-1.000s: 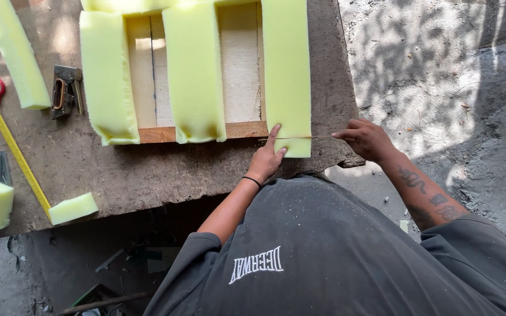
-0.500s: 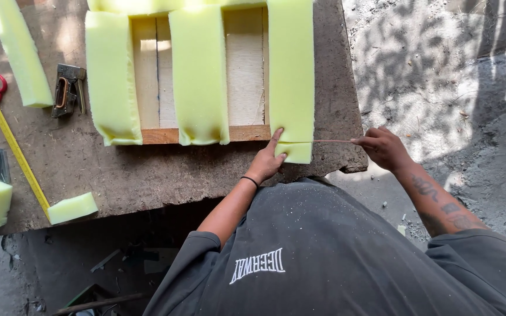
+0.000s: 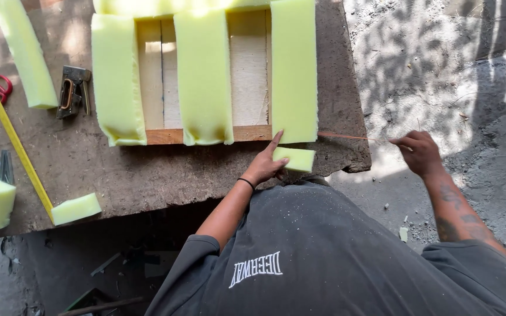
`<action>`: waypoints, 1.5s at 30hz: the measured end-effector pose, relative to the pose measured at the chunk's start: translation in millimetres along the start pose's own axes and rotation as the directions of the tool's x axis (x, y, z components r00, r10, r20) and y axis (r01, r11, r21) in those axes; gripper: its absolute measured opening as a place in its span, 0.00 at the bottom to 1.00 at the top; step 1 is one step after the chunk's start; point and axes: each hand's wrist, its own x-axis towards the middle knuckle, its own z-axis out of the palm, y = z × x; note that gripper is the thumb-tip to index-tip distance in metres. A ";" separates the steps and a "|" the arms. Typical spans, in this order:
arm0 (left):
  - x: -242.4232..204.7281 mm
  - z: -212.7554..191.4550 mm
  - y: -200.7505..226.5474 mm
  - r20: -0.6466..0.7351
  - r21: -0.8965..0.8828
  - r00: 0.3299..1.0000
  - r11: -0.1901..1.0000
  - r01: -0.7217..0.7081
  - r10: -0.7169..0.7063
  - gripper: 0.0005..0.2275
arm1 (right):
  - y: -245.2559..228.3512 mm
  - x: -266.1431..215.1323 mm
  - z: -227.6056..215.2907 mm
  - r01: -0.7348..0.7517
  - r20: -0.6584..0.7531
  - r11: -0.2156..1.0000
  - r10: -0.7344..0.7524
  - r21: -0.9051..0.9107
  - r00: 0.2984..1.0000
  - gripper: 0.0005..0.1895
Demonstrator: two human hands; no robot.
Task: Trimming excess foam from a wooden furniture frame using scissors after securing it with a staple gun.
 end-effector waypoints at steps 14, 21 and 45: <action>-158.2 -113.8 -75.6 -0.180 0.327 0.901 0.840 0.433 -0.395 0.39 | -149.5 -34.8 47.6 -0.471 0.109 0.467 0.614 0.748 0.782 0.17; -209.4 -172.6 -95.8 -0.617 -0.021 0.666 0.855 0.518 -0.419 0.38 | -299.9 65.9 -23.7 -0.435 0.129 0.735 0.437 0.520 0.890 0.57; -90.2 -539.1 -221.6 -0.859 0.318 0.501 0.878 0.358 0.107 0.33 | -351.8 136.3 28.1 -0.653 0.194 0.752 0.631 0.086 0.751 0.45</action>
